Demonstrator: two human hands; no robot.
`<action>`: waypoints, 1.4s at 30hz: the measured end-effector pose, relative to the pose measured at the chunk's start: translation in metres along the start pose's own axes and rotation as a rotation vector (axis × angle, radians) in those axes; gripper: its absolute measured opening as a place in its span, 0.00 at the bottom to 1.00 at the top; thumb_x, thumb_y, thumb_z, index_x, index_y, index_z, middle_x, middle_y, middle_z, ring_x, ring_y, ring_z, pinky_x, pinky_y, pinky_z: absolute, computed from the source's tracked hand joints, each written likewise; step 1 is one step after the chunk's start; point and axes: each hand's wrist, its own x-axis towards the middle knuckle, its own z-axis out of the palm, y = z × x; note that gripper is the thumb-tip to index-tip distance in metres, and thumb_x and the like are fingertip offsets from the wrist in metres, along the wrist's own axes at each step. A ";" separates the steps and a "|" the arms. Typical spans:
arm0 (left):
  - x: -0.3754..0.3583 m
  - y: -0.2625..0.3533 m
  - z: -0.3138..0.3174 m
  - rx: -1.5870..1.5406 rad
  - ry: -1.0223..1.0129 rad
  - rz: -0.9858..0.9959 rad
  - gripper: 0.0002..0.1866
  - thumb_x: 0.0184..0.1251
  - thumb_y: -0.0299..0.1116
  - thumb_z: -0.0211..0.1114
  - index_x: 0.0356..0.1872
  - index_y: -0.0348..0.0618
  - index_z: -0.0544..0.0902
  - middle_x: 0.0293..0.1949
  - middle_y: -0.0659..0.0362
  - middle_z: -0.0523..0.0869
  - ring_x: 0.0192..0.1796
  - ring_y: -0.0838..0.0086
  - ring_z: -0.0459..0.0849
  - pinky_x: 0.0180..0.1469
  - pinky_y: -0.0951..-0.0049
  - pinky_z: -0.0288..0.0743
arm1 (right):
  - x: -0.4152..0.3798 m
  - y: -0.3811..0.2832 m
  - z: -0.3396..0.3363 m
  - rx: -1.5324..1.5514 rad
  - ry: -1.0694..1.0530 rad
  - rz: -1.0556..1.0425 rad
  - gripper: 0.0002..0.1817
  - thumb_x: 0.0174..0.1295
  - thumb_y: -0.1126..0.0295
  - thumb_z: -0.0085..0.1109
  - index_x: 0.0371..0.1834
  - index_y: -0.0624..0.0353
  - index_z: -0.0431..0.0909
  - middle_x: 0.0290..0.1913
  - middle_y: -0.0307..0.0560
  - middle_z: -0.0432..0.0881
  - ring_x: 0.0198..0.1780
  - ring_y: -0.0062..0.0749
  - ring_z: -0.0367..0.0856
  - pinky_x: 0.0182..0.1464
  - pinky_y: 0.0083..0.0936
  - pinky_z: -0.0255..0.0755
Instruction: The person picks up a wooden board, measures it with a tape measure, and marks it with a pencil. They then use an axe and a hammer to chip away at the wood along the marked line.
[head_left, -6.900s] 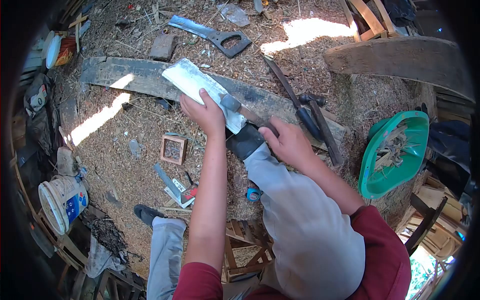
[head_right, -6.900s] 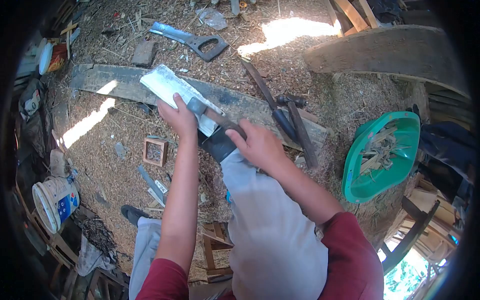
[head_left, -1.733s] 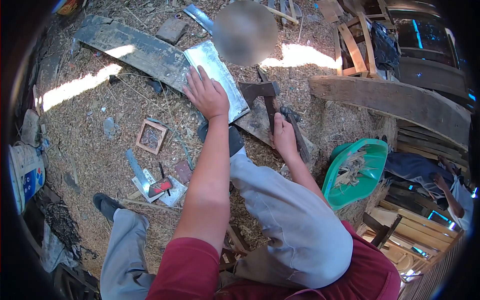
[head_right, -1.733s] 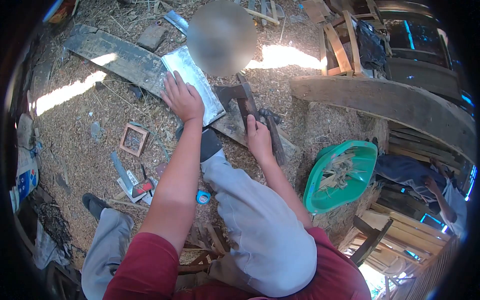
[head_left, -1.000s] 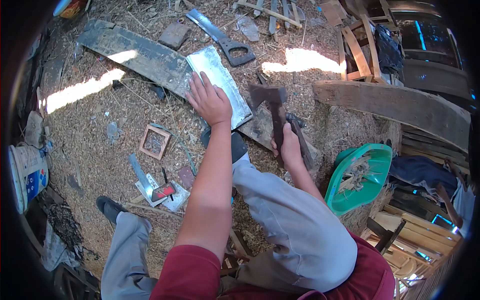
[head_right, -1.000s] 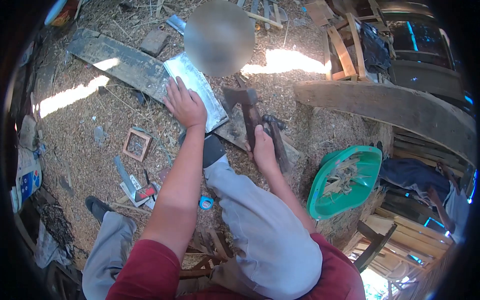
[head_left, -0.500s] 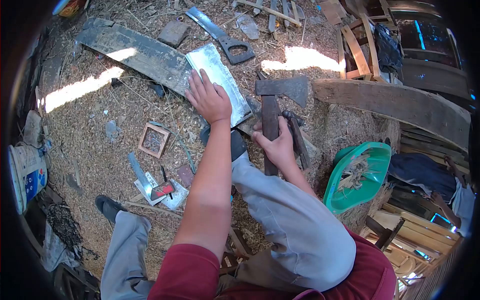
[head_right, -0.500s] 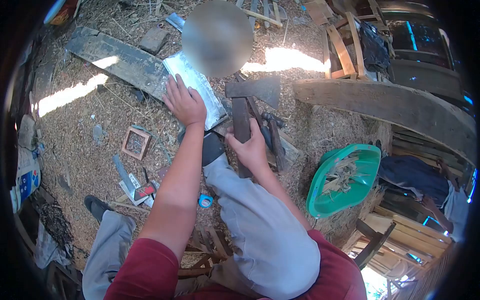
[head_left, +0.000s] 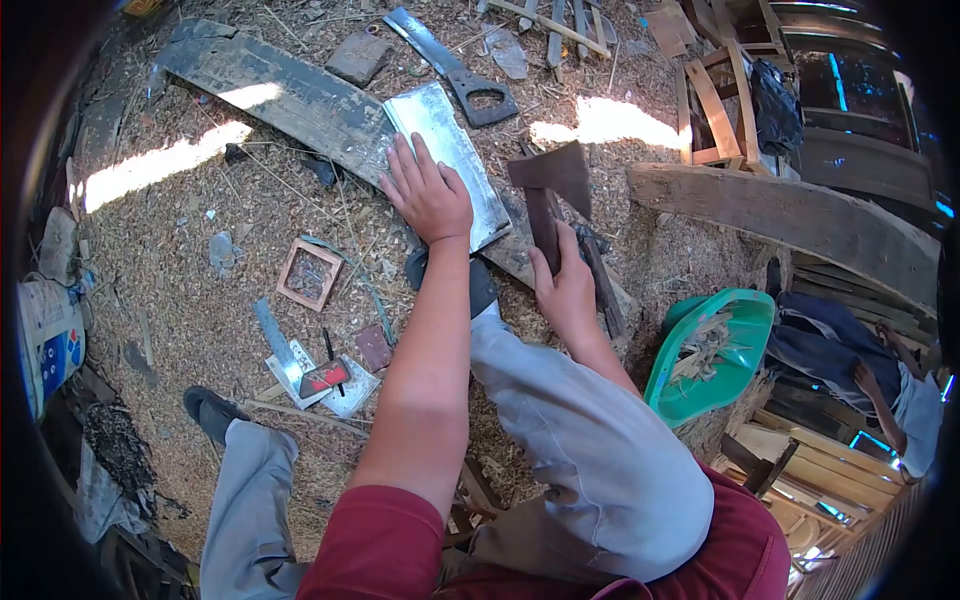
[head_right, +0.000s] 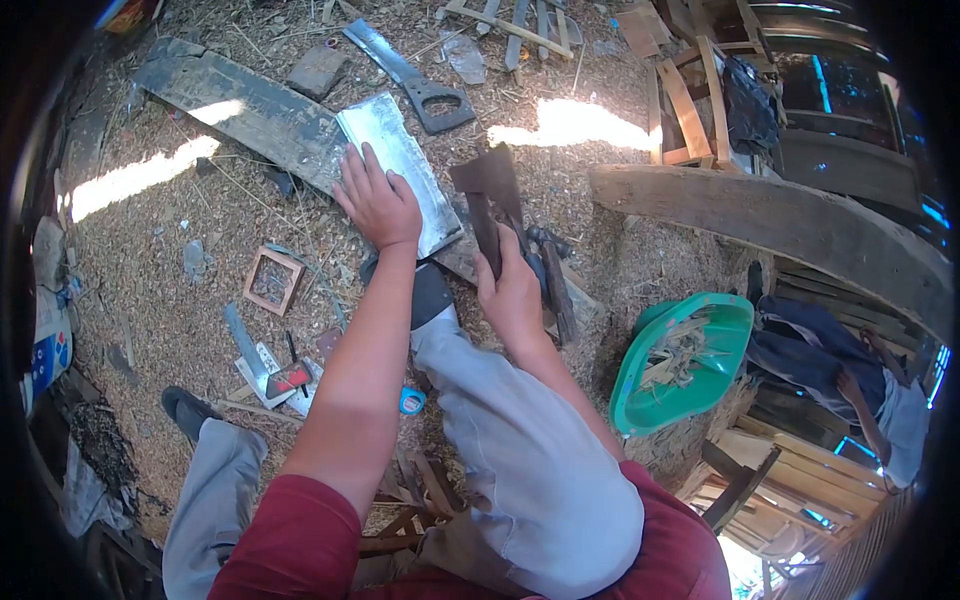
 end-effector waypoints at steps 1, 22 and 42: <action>0.000 0.000 0.000 0.001 0.001 0.001 0.33 0.74 0.37 0.52 0.80 0.44 0.67 0.83 0.50 0.63 0.83 0.52 0.60 0.83 0.41 0.45 | 0.001 -0.001 -0.001 -0.005 0.032 -0.019 0.26 0.73 0.65 0.62 0.71 0.58 0.68 0.48 0.72 0.86 0.51 0.69 0.86 0.50 0.51 0.79; 0.002 0.001 0.000 0.050 0.013 0.015 0.32 0.73 0.36 0.52 0.79 0.45 0.68 0.82 0.50 0.65 0.83 0.52 0.61 0.82 0.41 0.47 | 0.006 0.016 0.016 -0.205 -0.225 0.091 0.29 0.72 0.67 0.59 0.75 0.57 0.66 0.44 0.75 0.85 0.47 0.71 0.85 0.48 0.60 0.78; 0.000 -0.001 0.002 0.010 0.017 0.005 0.32 0.73 0.35 0.52 0.79 0.46 0.69 0.82 0.50 0.65 0.83 0.52 0.61 0.81 0.40 0.49 | 0.009 0.001 0.006 0.054 0.001 0.072 0.28 0.72 0.65 0.59 0.73 0.59 0.67 0.46 0.74 0.86 0.50 0.71 0.84 0.50 0.57 0.78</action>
